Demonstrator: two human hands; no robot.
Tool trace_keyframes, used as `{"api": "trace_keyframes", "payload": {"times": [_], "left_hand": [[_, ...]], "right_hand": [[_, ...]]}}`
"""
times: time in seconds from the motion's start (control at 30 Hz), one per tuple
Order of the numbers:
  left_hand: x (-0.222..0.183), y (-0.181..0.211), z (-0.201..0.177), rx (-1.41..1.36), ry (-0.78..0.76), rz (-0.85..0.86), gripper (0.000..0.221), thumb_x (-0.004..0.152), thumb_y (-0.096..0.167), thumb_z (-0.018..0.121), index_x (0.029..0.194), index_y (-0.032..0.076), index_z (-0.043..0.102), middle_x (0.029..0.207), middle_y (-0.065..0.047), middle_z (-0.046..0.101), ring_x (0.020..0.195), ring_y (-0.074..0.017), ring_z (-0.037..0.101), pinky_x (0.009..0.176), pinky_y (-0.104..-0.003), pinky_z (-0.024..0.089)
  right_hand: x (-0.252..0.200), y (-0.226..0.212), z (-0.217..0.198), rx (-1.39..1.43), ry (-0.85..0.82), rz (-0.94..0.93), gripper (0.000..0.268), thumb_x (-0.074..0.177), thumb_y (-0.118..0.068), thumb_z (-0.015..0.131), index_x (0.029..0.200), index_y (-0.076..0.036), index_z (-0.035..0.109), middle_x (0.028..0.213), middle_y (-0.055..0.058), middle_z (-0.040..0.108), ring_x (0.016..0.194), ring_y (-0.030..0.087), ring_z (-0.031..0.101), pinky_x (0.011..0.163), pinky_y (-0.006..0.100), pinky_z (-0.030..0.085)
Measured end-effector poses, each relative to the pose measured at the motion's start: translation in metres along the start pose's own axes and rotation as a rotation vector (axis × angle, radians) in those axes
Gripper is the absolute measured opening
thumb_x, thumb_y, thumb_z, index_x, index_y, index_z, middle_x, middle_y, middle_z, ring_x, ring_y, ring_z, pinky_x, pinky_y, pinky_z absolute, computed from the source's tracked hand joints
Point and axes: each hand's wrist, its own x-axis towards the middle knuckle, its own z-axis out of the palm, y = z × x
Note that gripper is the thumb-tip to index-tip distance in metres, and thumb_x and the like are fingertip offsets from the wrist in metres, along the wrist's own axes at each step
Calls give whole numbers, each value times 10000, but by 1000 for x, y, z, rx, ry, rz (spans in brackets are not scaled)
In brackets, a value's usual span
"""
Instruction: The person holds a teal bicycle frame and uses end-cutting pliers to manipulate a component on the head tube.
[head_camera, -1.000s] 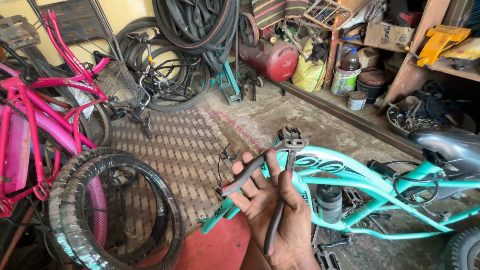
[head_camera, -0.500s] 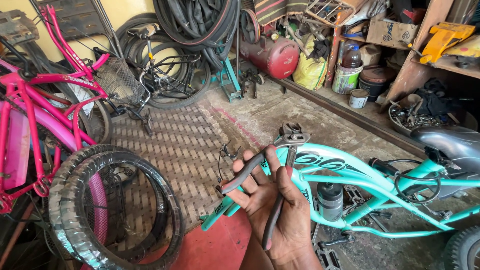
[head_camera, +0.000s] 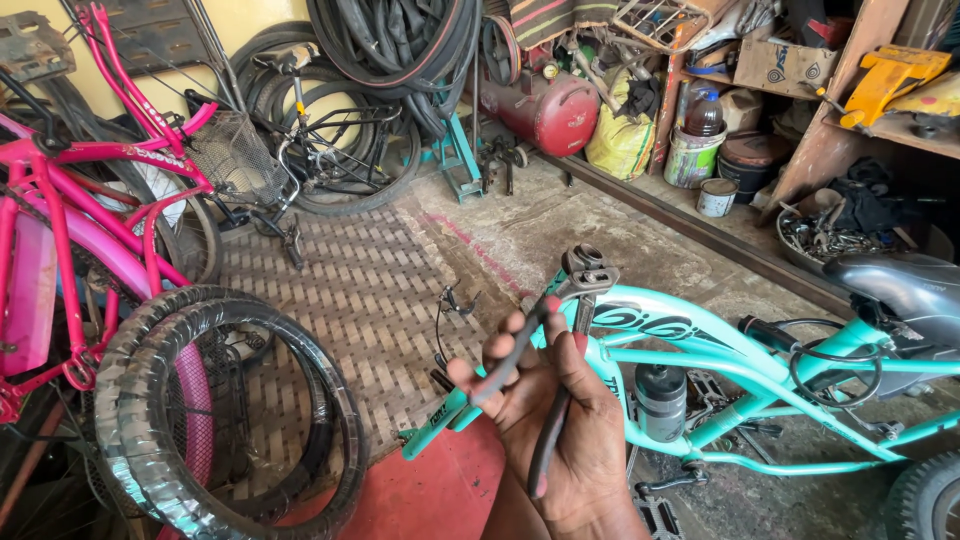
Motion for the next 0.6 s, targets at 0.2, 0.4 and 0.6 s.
{"api": "trace_keyframes", "payload": {"times": [0.2,0.4,0.6], "left_hand": [[10,30,-96,291,-373,216,414,1154,413,365,1414,100,439,1189,-63,559,1157,-166,540,1201,-350,347],[20,51,-177,-4,-603,61,528,1087,529,373,1502,206,419,1105,-7,505,1041,-169,517,1176,-481,293],[32,72,-285,185,-726,127,570,1030,633,337,1523,351,369,968,-25,513,900,-208,534,1137,-610,320]], "right_hand": [[-4,-10,3,82,-28,87,399,1003,-398,549,1250,-86,570,994,89,586,789,241,589,1022,573,490],[-7,-32,-8,132,-146,197,504,1085,-400,509,1398,-5,507,965,71,535,1027,309,602,864,355,479],[-8,-54,-13,302,47,337,362,1044,-277,549,1277,-1,575,959,87,538,717,121,493,586,264,441]]}}
